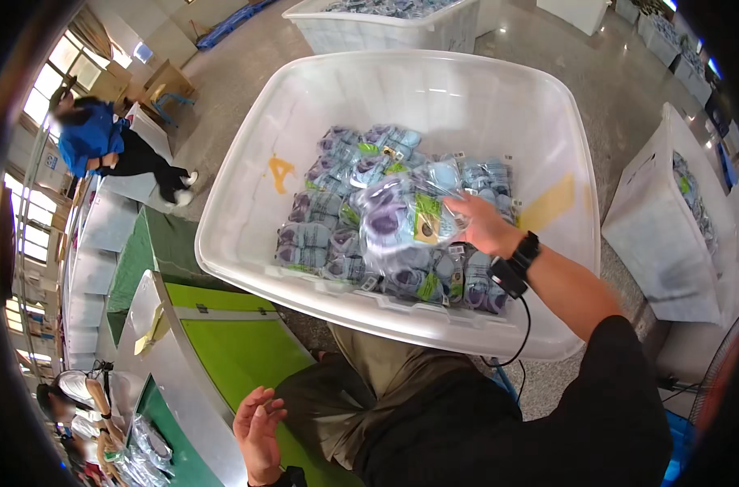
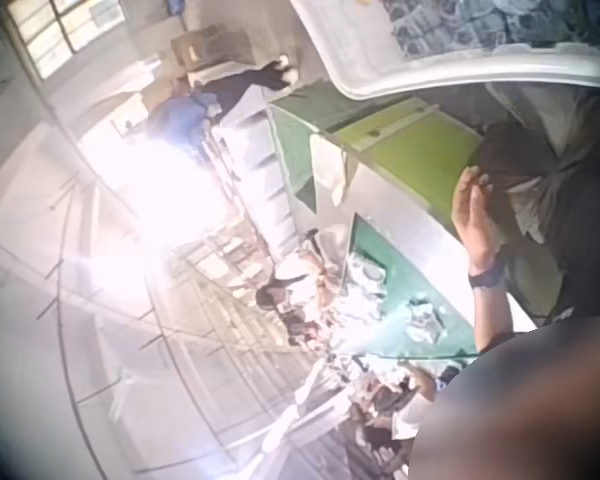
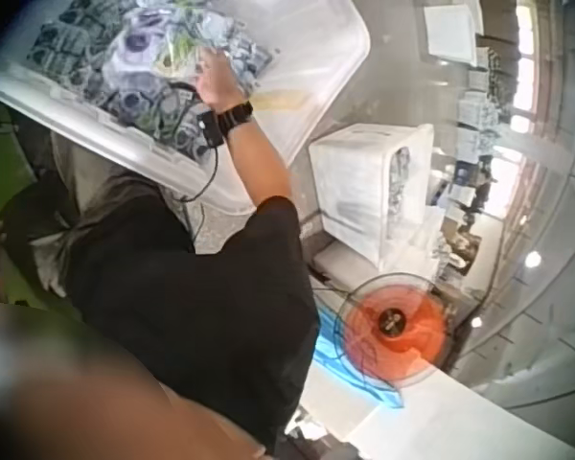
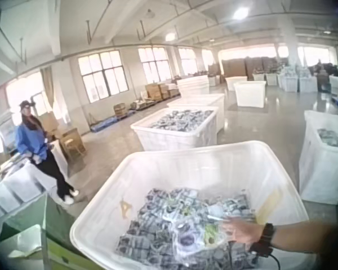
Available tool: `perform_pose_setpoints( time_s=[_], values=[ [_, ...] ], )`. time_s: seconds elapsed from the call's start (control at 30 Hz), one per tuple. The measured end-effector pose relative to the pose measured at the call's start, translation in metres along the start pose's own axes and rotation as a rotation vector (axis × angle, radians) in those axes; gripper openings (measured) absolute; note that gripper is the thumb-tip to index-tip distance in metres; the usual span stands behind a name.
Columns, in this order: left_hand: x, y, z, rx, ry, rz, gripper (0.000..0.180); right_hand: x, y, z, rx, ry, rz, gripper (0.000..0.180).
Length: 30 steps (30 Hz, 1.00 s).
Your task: The person sits at a workstation in a factory and repeatedly picks up packaged slippers from a large white bin. They place the packages onto a green conveyor belt, where other workers are also sorting items. The person handles the packages one by one, moving them from the bin to the belt.
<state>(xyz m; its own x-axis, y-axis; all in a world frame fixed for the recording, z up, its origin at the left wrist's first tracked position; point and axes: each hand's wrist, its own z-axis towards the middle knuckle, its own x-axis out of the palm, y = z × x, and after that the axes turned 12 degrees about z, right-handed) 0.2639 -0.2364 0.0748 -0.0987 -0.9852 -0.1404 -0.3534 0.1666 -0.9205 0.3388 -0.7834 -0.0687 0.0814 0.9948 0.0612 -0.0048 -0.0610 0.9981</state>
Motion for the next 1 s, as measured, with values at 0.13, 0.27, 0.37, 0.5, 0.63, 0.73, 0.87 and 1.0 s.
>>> perform_pose_setpoints(
  time_s=[0.13,0.27,0.37,0.5,0.63,0.73,0.87,1.0],
  values=[
    [-0.033,0.01,-0.02,0.008,-0.105,-0.001,0.035,-0.002,-0.078,0.016,0.64,-0.485,0.167,0.07],
    [-0.08,0.013,-0.048,0.037,-0.148,0.07,0.039,-0.002,-0.099,0.01,0.701,-0.438,0.162,0.067],
    [-0.114,0.023,-0.065,-0.065,-0.418,0.056,0.033,0.032,-0.072,0.013,0.645,-0.215,0.188,0.054],
    [-0.16,0.049,-0.09,-0.055,-0.551,0.103,0.034,0.113,-0.012,0.024,0.486,0.091,0.202,0.036],
    [-0.212,0.086,-0.11,-0.032,-0.745,0.37,0.034,0.196,0.006,0.019,0.311,0.223,-0.002,0.025],
    [-0.254,0.114,-0.131,-0.145,-0.983,0.577,0.039,0.234,-0.003,0.01,-0.05,0.277,-0.327,0.027],
    [-0.331,0.169,-0.187,-0.048,-1.287,1.095,0.045,0.25,-0.008,0.007,-0.168,0.274,-0.417,0.033],
    [-0.401,0.23,-0.251,-0.421,-1.561,1.118,0.059,0.251,-0.008,0.008,-0.192,0.283,-0.495,0.033]
  ],
)
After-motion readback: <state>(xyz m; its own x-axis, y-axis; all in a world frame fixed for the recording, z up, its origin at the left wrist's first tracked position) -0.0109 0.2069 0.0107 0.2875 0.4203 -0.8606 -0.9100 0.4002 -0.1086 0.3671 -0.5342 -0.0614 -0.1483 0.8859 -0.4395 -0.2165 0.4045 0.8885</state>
